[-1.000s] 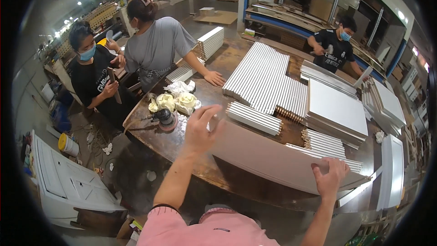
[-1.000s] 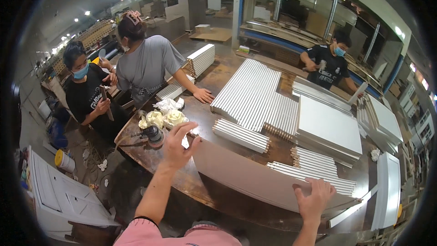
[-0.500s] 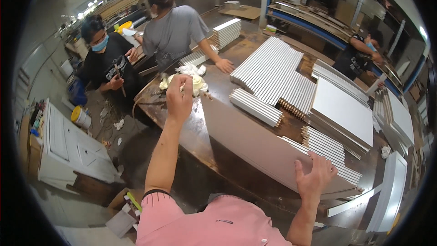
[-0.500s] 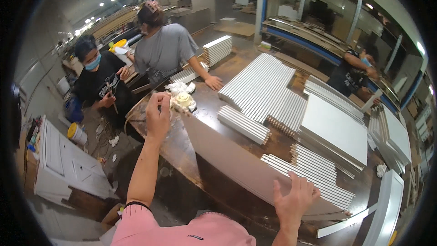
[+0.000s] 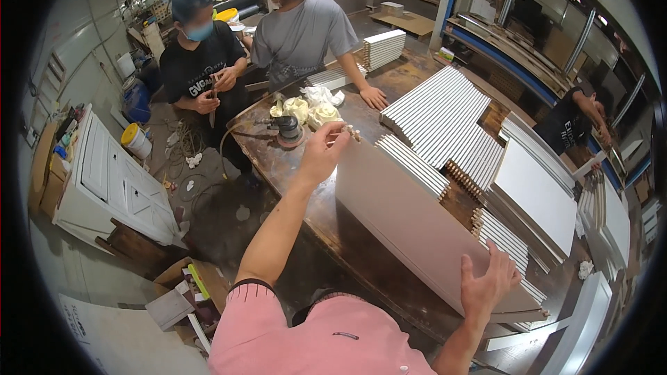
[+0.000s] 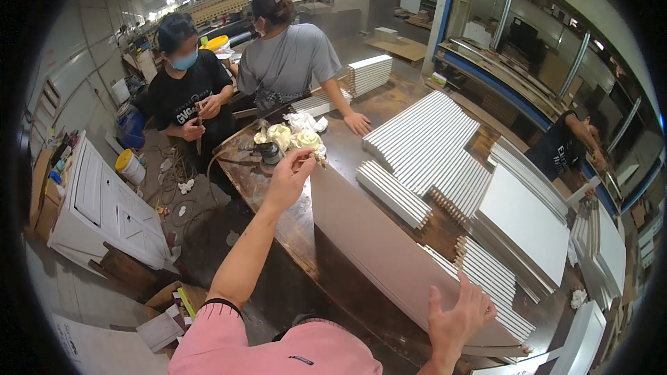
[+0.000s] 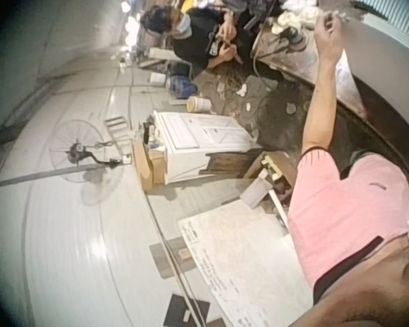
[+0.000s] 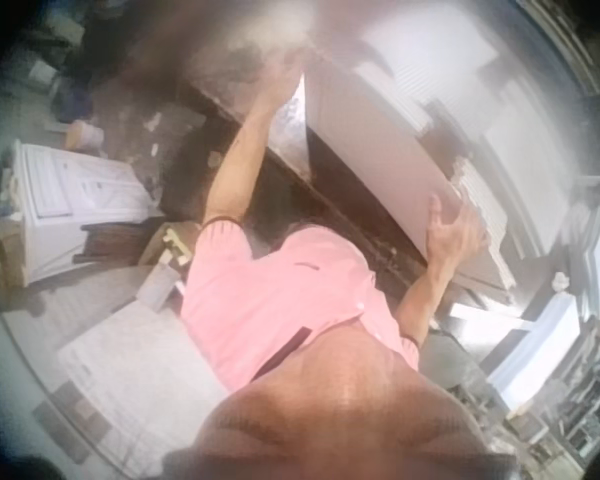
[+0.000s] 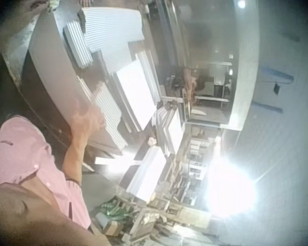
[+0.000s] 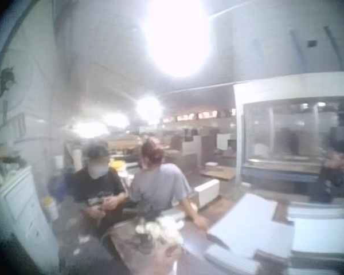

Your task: Assembling and finishing white wooden furniture panels and doweled support pieces at a factory workbench.

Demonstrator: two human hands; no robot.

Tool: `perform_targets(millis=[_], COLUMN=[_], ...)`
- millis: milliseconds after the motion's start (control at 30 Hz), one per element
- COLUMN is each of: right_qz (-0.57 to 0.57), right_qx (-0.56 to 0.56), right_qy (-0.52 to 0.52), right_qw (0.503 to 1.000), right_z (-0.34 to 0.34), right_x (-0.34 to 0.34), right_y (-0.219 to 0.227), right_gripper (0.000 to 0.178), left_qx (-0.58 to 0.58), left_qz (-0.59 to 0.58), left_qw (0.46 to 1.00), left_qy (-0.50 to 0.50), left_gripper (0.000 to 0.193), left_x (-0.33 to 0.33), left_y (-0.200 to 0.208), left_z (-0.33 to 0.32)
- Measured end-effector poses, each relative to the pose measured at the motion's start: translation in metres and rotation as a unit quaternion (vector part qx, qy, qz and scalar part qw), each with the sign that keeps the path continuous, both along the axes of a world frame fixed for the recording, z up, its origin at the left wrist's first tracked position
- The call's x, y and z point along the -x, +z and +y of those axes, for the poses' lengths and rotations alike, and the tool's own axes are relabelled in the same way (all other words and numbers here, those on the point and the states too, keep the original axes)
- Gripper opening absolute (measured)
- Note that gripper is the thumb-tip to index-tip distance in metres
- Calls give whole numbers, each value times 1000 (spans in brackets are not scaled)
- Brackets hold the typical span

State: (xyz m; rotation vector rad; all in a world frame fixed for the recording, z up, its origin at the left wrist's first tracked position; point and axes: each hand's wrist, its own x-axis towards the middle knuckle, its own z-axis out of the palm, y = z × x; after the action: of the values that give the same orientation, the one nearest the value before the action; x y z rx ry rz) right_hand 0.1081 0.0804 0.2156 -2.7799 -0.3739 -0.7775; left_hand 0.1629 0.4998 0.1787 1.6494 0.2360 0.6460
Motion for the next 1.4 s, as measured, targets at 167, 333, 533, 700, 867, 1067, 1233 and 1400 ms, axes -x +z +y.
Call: perform_targets(millis=[167, 333, 533, 700, 867, 1067, 1233, 1400], right_qz=[-6, -18, -46, -17, -45, -297, -279, 30], right_qx=[2, 0, 29, -37, -114, -351, -539, -351], right_qy=[-6, -4, -17, -4, 46, -43, -397, -562], right_qw=[1000, 1000, 998, 999, 991, 887, 688, 748], right_z=[1, 2, -1, -1, -26, -144, -325, -399], right_x=[-4, -3, 1, -7, -1, 57, 92, 97], right_y=[-2, -1, -3, -7, 7, -25, -138, -297], right_gripper=[54, 52, 48, 53, 51, 34, 34, 86], left_qx=[-105, -221, -469, 15, 106, 50, 0, -69], left_qz=[-29, -14, -73, -73, -72, -44, -10, -44], left_qw=[993, 974, 873, 997, 991, 991, 980, 977], left_qy=[51, 45, 115, 2, 42, 112, 199, 198], left_gripper=[29, 22, 12, 42, 75, 85, 89, 85], left_x=[-3, 3, -16, -44, -62, -78, -68, -68], left_y=[3, 31, 31, -25, -40, -66, -35, -61], left_z=[5, 12, 13, 45, 12, 58, -2, 35])
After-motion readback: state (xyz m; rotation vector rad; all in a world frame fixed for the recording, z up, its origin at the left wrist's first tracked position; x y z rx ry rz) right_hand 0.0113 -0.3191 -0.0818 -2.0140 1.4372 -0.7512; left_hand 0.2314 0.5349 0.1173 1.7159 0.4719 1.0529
